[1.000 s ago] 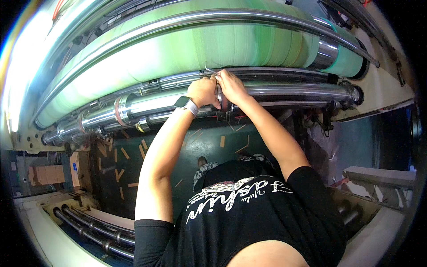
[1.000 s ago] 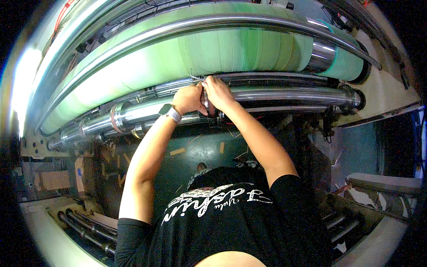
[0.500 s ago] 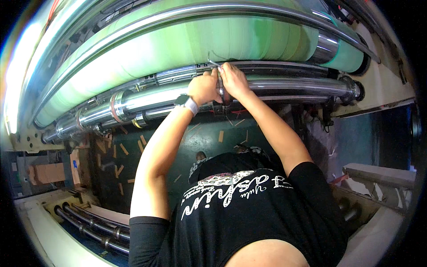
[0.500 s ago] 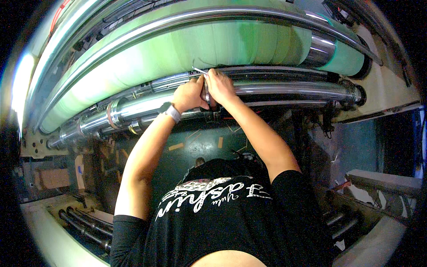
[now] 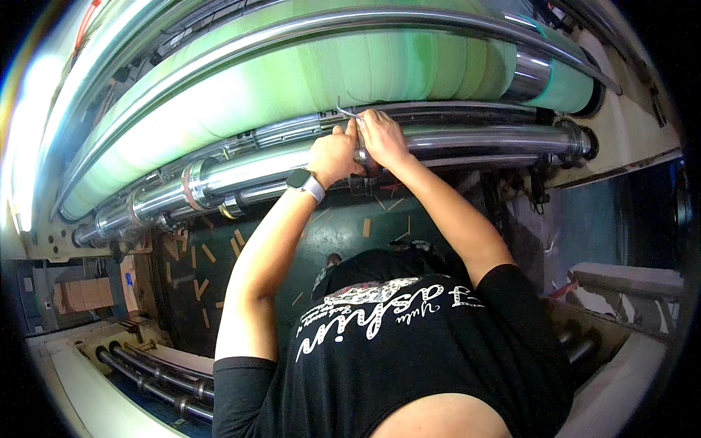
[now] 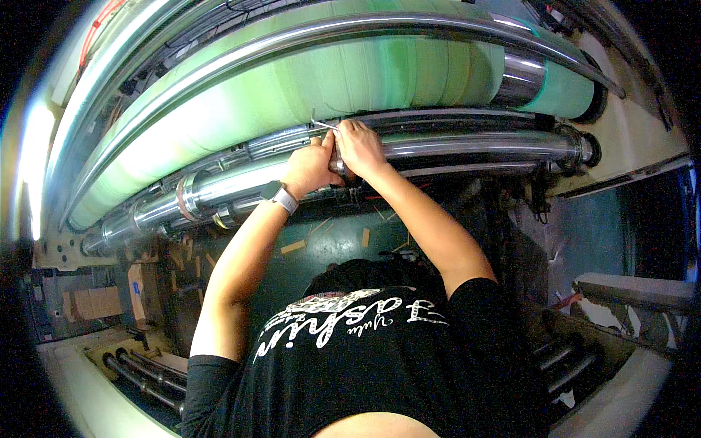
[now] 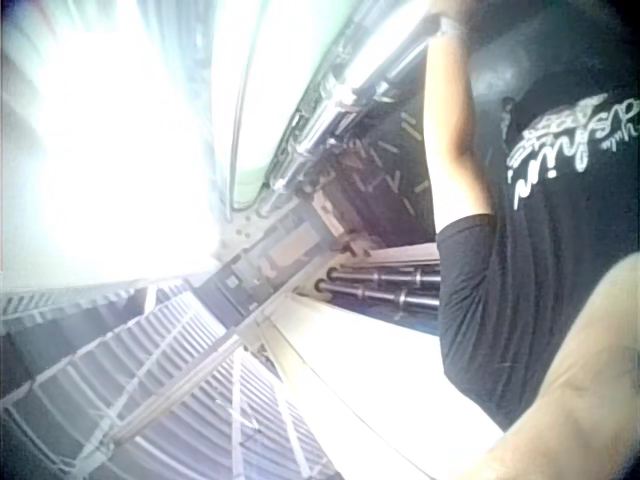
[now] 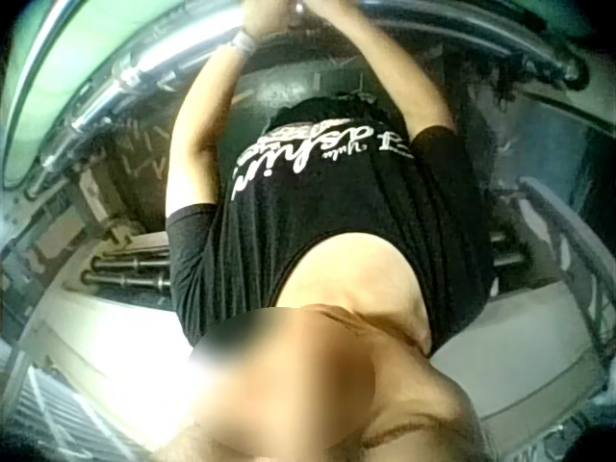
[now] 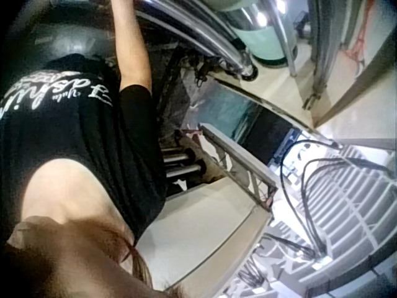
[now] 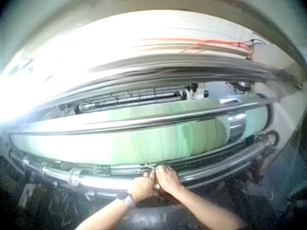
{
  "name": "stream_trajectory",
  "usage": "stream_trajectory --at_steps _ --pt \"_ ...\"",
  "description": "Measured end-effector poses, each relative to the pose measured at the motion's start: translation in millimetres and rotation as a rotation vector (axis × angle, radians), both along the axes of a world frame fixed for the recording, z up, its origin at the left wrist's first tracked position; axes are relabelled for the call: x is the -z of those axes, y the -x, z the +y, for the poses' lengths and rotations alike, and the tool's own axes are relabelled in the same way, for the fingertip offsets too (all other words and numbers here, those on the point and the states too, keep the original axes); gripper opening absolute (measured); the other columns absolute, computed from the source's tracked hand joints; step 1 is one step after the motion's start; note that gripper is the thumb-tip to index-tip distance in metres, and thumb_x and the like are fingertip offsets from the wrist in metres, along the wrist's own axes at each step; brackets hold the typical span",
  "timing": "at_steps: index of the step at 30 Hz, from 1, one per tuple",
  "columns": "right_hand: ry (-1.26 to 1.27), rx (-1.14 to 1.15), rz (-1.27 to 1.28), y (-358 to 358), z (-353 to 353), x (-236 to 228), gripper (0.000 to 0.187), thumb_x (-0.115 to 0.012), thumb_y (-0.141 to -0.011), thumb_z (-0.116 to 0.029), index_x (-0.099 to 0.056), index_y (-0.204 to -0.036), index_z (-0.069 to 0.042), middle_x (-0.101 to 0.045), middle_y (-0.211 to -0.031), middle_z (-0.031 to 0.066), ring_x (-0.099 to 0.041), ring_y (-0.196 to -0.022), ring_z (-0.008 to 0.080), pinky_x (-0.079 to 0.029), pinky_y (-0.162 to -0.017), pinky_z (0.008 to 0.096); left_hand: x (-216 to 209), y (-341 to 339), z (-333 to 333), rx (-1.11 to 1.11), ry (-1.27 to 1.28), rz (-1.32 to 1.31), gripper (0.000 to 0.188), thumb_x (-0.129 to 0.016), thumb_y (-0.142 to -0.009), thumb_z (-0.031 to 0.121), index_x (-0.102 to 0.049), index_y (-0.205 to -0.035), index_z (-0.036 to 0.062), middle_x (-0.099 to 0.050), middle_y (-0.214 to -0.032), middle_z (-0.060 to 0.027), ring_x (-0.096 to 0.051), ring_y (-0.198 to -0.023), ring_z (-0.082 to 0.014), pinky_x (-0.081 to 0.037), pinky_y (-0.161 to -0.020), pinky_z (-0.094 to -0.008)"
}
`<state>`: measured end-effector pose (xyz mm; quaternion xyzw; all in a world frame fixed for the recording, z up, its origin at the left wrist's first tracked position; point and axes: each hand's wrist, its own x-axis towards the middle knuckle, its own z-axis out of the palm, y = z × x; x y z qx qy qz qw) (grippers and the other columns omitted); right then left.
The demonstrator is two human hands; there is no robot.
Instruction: The person uses a tape measure to measure the distance between metal rollers on a large industrial machine. They repeatedly extend and retract the tape measure to check multiple sections of the equipment.
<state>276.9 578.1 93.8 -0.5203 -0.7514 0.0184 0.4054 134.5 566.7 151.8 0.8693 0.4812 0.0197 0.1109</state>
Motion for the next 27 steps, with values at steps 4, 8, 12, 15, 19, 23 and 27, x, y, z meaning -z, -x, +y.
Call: stream_trajectory --at_steps 4,8,12,15,19,23,27 --pt "0.054 0.005 -0.016 0 -1 -8 0.017 -0.046 -0.086 -0.016 -0.049 -0.086 0.0 -0.056 -0.081 0.0168 -0.055 -0.079 0.0349 -0.044 -0.068 0.0438 0 0 4 0.015 0.026 0.02 0.096 -0.08 -0.05 0.033 -0.031 -0.125 -0.0011 -0.056 -0.096 -0.0232 -0.059 -0.083 -0.0364 -0.05 -0.07 -0.0398" --pt "0.046 0.021 -0.005 3 -3 -8 0.017 -0.046 -0.086 -0.017 -0.049 -0.086 0.0 -0.057 -0.082 0.0165 -0.055 -0.079 0.0346 -0.044 -0.068 0.043 2 3 1 0.02 -0.024 -0.039 0.098 -0.08 -0.05 0.032 -0.029 -0.127 -0.0006 -0.056 -0.096 -0.0225 -0.059 -0.083 -0.0362 -0.05 -0.07 -0.0399" --pt "0.009 0.022 0.065 4 -3 -4 0.018 -0.047 -0.086 -0.02 -0.048 -0.084 -0.001 -0.057 -0.081 0.0178 -0.055 -0.077 0.0351 -0.045 -0.067 0.0433 -2 2 -2 0.019 -0.008 -0.033 0.099 -0.079 -0.051 0.033 -0.027 -0.129 0.0 -0.055 -0.099 -0.022 -0.059 -0.084 -0.036 -0.05 -0.07 -0.0404" --pt "0.048 -0.008 0.099 0 -3 -3 0.02 -0.046 -0.087 -0.022 -0.048 -0.086 -0.002 -0.058 -0.084 0.0177 -0.056 -0.079 0.0353 -0.045 -0.069 0.043 -1 3 -3 0.026 -0.01 -0.034 0.101 -0.079 -0.051 0.034 -0.026 -0.13 0.0004 -0.053 -0.102 -0.0221 -0.059 -0.085 -0.0359 -0.05 -0.07 -0.0406" --pt "0.073 -0.072 0.108 -17 -11 -16 0.025 -0.045 -0.089 -0.026 -0.049 -0.088 -0.002 -0.057 -0.089 0.0169 -0.056 -0.081 0.0356 -0.044 -0.07 0.0433 2 10 -3 0.058 -0.019 -0.024 0.107 -0.08 -0.05 0.033 -0.021 -0.133 -0.0014 -0.051 -0.104 -0.0211 -0.06 -0.085 -0.0336 -0.05 -0.07 -0.0382" --pt "0.278 -0.085 -0.014 -42 -47 -48 0.031 -0.044 -0.089 -0.031 -0.048 -0.083 -0.001 -0.053 -0.088 0.0162 -0.054 -0.081 0.0356 -0.043 -0.067 0.0428 -1 12 -7 0.05 -0.009 0.006 0.111 -0.081 -0.05 0.032 -0.018 -0.134 -0.0017 -0.05 -0.104 -0.0201 -0.06 -0.084 -0.0325 -0.05 -0.07 -0.0368" --pt "0.545 -0.139 -0.131 -56 -66 -45 0.031 -0.045 -0.089 -0.031 -0.043 -0.082 0.0 -0.049 -0.091 0.0154 -0.051 -0.081 0.0362 -0.042 -0.066 0.0418 -2 5 -10 -0.002 -0.021 0.041 0.116 -0.082 -0.046 0.037 -0.018 -0.134 -0.0021 -0.05 -0.105 -0.0203 -0.059 -0.083 -0.0338 -0.051 -0.065 -0.0384"
